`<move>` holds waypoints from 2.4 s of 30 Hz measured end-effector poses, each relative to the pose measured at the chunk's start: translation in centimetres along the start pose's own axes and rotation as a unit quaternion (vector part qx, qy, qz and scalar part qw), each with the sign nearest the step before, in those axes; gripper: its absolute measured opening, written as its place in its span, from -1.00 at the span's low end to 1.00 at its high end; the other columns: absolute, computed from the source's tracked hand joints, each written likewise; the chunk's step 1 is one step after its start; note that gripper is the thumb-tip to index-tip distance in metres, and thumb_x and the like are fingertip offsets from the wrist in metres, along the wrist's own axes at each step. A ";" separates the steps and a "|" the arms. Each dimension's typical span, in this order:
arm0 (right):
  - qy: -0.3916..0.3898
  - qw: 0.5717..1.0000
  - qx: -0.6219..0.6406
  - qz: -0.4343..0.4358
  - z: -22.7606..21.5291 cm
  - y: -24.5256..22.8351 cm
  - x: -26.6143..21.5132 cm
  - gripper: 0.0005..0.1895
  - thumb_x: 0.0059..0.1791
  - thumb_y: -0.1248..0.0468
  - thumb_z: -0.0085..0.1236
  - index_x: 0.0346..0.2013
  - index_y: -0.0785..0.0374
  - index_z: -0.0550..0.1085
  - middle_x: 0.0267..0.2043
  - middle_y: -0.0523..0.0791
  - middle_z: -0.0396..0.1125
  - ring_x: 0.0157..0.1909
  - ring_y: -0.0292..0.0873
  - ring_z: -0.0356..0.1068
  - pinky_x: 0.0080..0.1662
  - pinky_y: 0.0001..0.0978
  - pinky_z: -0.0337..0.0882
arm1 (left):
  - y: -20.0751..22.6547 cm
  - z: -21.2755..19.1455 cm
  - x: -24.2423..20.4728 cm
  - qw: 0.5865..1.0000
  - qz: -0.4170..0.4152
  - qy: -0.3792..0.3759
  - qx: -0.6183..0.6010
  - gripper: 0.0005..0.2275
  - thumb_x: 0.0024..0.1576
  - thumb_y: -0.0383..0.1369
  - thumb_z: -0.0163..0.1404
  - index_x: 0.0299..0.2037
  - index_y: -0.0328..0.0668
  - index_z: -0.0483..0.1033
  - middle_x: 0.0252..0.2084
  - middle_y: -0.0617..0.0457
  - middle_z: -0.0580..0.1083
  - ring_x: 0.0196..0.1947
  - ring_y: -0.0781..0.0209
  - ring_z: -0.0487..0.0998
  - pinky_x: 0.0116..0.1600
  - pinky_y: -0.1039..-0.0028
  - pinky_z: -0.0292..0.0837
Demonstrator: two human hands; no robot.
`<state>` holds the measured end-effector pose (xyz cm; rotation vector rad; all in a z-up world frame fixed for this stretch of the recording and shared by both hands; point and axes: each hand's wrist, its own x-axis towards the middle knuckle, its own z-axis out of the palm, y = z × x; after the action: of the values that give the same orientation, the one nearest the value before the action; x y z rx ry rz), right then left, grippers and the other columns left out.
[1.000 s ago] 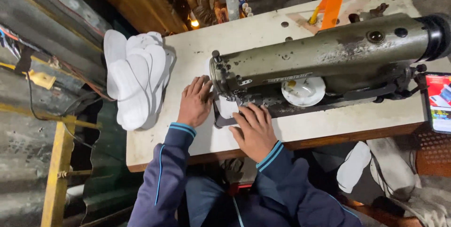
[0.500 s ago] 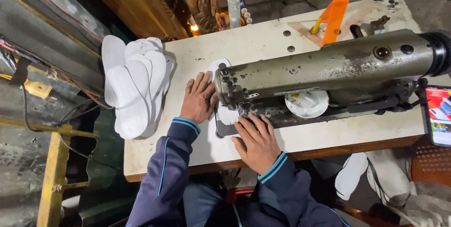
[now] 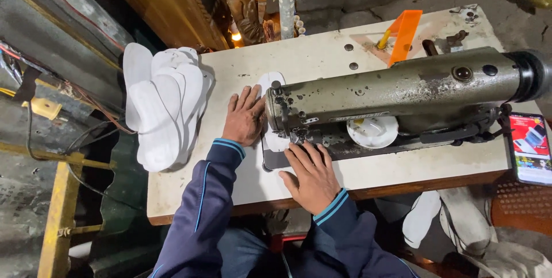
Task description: Using an industrial sewing machine to stitch the edges of white shoe insoles.
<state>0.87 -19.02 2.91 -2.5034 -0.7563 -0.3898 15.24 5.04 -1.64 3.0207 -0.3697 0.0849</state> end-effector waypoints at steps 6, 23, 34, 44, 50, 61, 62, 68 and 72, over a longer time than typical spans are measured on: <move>-0.020 1.000 0.016 0.012 -0.3 -0.1 0.0 -0.45 0.17 -0.06 -0.12 0.24 0.31 0.42 0.29 0.08 0.30 0.42 0.20 0.14 0.40 0.28 -0.03 | -0.1 0.4 0.0 1.000 -0.001 -0.005 0.014 -0.52 0.33 -0.11 -0.26 0.49 0.33 0.12 0.61 0.19 -0.07 0.59 0.03 -0.12 0.56 0.04 -0.24; -0.079 0.996 0.024 0.043 -0.2 0.9 -0.4 -0.34 0.19 -0.17 -0.28 0.35 0.27 0.31 0.40 0.12 0.15 0.51 0.18 -0.01 0.43 0.25 -0.14 | 0.4 -2.9 -3.3 0.992 -0.121 -0.043 0.006 -0.50 0.36 0.16 -0.51 0.50 0.50 0.06 0.57 0.14 0.04 0.58 0.03 -0.06 0.56 0.06 -0.19; -0.084 0.995 0.034 0.048 -0.6 1.0 -0.5 -0.32 0.20 -0.18 -0.32 0.37 0.26 0.29 0.37 0.16 0.16 0.52 0.19 -0.03 0.43 0.23 -0.17 | -1.2 -1.4 -9.0 0.989 -0.150 -0.002 0.001 -0.50 0.36 0.13 -0.40 0.50 0.42 0.11 0.55 0.09 0.08 0.57 0.03 -0.04 0.55 0.10 -0.12; -0.068 0.996 0.026 0.044 -0.1 0.9 -0.4 -0.33 0.20 -0.18 -0.30 0.37 0.23 0.30 0.39 0.15 0.16 0.50 0.17 0.01 0.45 0.20 -0.15 | 0.5 -2.0 -12.4 0.984 -0.168 0.055 0.000 -0.48 0.34 0.14 -0.33 0.43 0.24 0.28 0.51 0.05 0.18 0.56 0.01 0.01 0.51 0.05 -0.03; -0.064 0.997 0.020 0.049 0.2 0.8 -0.2 -0.34 0.19 -0.18 -0.25 0.37 0.22 0.32 0.42 0.14 0.14 0.50 0.16 0.01 0.44 0.21 -0.12 | 0.9 -1.7 -14.6 0.981 -0.143 0.128 -0.003 -0.55 0.33 0.05 -0.17 0.36 0.15 0.37 0.47 -0.01 0.26 0.53 -0.06 0.11 0.48 -0.01 0.02; 0.008 0.999 -0.043 0.015 1.6 1.4 -0.6 -0.35 0.11 -0.17 -0.09 0.37 0.13 0.33 0.47 -0.04 0.16 0.51 0.04 0.05 0.45 0.12 0.01 | 6.4 -4.2 -20.4 0.979 -0.110 0.157 -0.076 -0.63 0.26 -0.04 -0.08 0.14 -0.02 0.50 0.42 -0.12 0.31 0.51 -0.18 0.13 0.47 -0.11 -0.05; -0.001 0.999 -0.047 0.012 1.5 1.4 -0.6 -0.34 0.11 -0.18 -0.11 0.38 0.14 0.32 0.47 -0.03 0.15 0.52 0.05 0.04 0.46 0.13 0.01 | 6.9 -4.2 -20.9 0.980 -0.103 0.151 -0.080 -0.61 0.24 -0.03 -0.07 0.14 -0.05 0.50 0.40 -0.12 0.32 0.51 -0.16 0.13 0.48 -0.14 -0.06; 0.006 1.000 0.004 0.022 1.0 1.4 -0.7 -0.48 0.17 -0.03 -0.17 0.33 0.18 0.35 0.45 -0.02 0.14 0.51 0.07 0.04 0.48 0.15 0.09 | 11.0 -5.8 -23.0 0.979 -0.073 0.183 -0.043 -0.63 0.17 -0.03 0.08 0.08 0.01 0.51 0.17 -0.01 0.46 0.19 -0.06 0.43 0.37 -0.07 0.19; 0.029 0.999 0.025 0.029 1.2 1.6 -1.1 -0.52 0.18 0.02 -0.16 0.31 0.18 0.36 0.40 -0.03 0.20 0.48 0.07 0.09 0.46 0.13 0.18 | 12.1 -5.3 -23.7 0.982 -0.047 0.177 -0.043 -0.52 0.12 -0.05 0.16 0.16 -0.13 0.47 0.11 -0.02 0.49 0.11 -0.01 0.47 0.32 0.00 0.31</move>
<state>1.09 -19.98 0.85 -2.4502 -0.6611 -0.4175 -10.92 -0.45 3.13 2.8523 -0.1898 0.5726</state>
